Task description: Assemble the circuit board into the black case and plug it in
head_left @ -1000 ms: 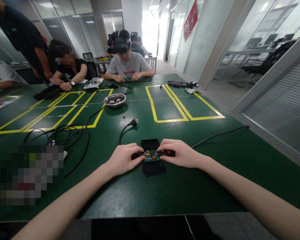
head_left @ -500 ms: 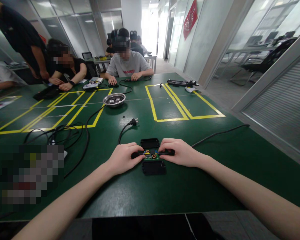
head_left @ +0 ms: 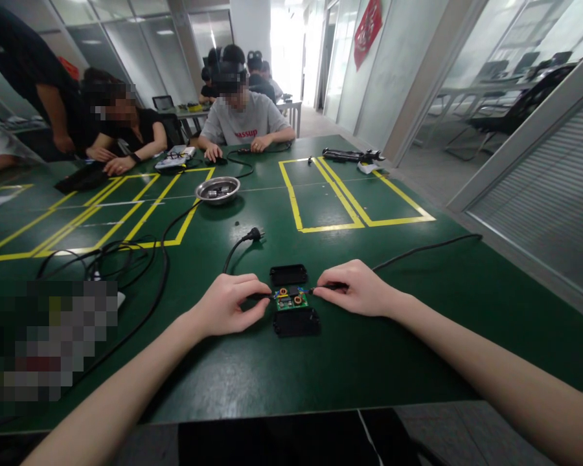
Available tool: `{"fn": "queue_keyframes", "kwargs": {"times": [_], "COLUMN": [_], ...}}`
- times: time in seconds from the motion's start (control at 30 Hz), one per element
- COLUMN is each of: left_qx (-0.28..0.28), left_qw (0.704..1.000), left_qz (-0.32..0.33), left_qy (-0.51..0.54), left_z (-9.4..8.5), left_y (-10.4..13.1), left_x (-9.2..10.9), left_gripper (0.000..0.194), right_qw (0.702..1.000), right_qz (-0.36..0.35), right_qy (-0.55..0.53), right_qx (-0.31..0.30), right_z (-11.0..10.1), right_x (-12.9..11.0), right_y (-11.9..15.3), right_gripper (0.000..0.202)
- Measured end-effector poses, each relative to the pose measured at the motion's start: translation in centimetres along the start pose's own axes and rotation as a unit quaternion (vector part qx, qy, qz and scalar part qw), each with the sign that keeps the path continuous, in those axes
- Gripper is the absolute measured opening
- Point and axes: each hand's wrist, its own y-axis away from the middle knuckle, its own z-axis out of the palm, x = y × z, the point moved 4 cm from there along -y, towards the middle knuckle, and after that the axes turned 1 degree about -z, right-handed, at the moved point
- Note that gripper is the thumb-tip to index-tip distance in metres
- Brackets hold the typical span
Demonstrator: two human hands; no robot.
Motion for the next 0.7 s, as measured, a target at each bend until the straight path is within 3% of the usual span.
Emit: {"fn": "queue_keyframes", "kwargs": {"times": [0.13, 0.27, 0.43, 0.7], "left_qx": [-0.008, -0.055, -0.088, -0.069], "left_qw": [0.999, 0.996, 0.995, 0.996], "left_qz": [0.027, 0.028, -0.01, -0.053], "left_qy": [0.031, 0.057, 0.054, 0.005], "left_z": [0.4, 1.1, 1.7, 1.4], "left_y": [0.0, 0.2, 0.3, 0.0], "left_x": [1.2, 1.5, 0.7, 0.0], "left_gripper": [0.013, 0.012, 0.011, 0.01], "right_qw": [0.998, 0.997, 0.998, 0.999], "right_qz": [-0.059, -0.077, -0.061, -0.015], "right_qy": [-0.012, -0.02, -0.003, 0.04], "right_qx": [0.002, -0.01, -0.026, 0.003], "right_z": [-0.2, 0.1, 0.5, 0.5], "right_x": [-0.8, -1.2, -1.1, -0.6], "right_y": [0.4, 0.7, 0.6, 0.2], "right_gripper": [0.038, 0.036, 0.038, 0.032]}}
